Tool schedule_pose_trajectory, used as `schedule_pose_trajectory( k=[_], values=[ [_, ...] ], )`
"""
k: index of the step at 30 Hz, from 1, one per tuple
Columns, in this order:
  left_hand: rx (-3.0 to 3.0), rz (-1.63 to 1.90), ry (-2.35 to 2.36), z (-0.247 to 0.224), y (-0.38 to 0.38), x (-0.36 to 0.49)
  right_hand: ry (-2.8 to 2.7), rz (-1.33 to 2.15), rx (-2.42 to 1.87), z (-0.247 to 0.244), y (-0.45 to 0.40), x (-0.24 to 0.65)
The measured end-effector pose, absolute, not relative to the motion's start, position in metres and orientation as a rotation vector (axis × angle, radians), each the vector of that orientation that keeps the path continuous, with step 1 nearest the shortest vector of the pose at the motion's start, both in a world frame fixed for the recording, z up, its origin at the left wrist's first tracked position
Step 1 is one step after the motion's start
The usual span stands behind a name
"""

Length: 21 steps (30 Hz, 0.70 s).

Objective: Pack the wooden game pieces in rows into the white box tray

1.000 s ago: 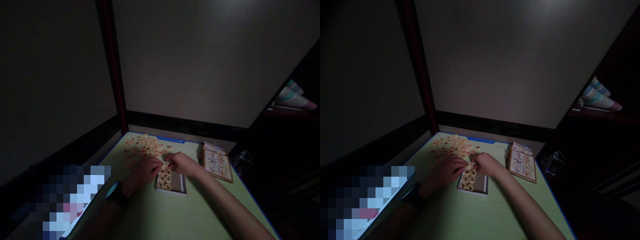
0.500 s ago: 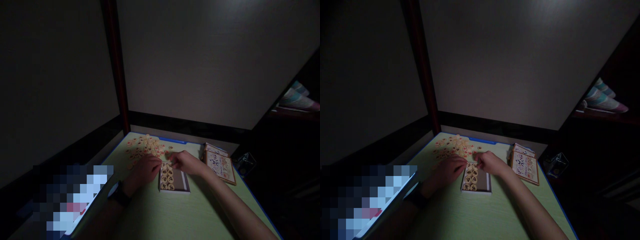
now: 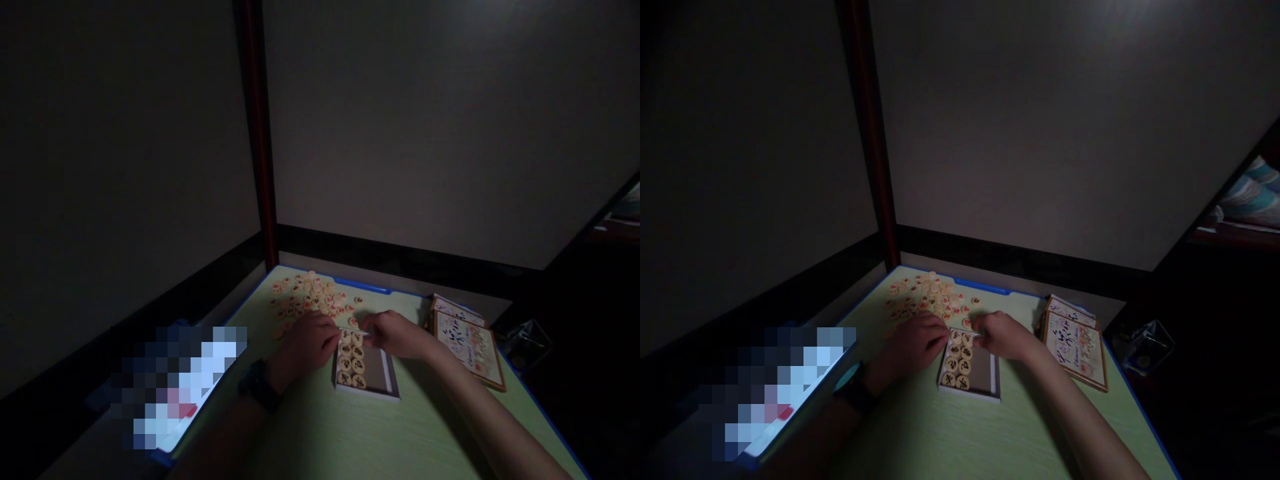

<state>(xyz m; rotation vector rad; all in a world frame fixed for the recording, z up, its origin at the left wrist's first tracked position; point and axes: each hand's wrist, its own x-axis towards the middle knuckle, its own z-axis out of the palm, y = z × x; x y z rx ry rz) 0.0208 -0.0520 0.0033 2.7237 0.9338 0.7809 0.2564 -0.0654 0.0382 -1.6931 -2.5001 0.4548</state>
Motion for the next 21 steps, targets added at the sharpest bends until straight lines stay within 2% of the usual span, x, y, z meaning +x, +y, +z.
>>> schedule_pose_trajectory(
  k=[21],
  values=[
    [2.73, 0.798, 0.9, -0.0009, -0.0508, 0.0202, -2.505, 0.466, -1.668, 0.0336, -0.0627, 0.2585]
  ],
)
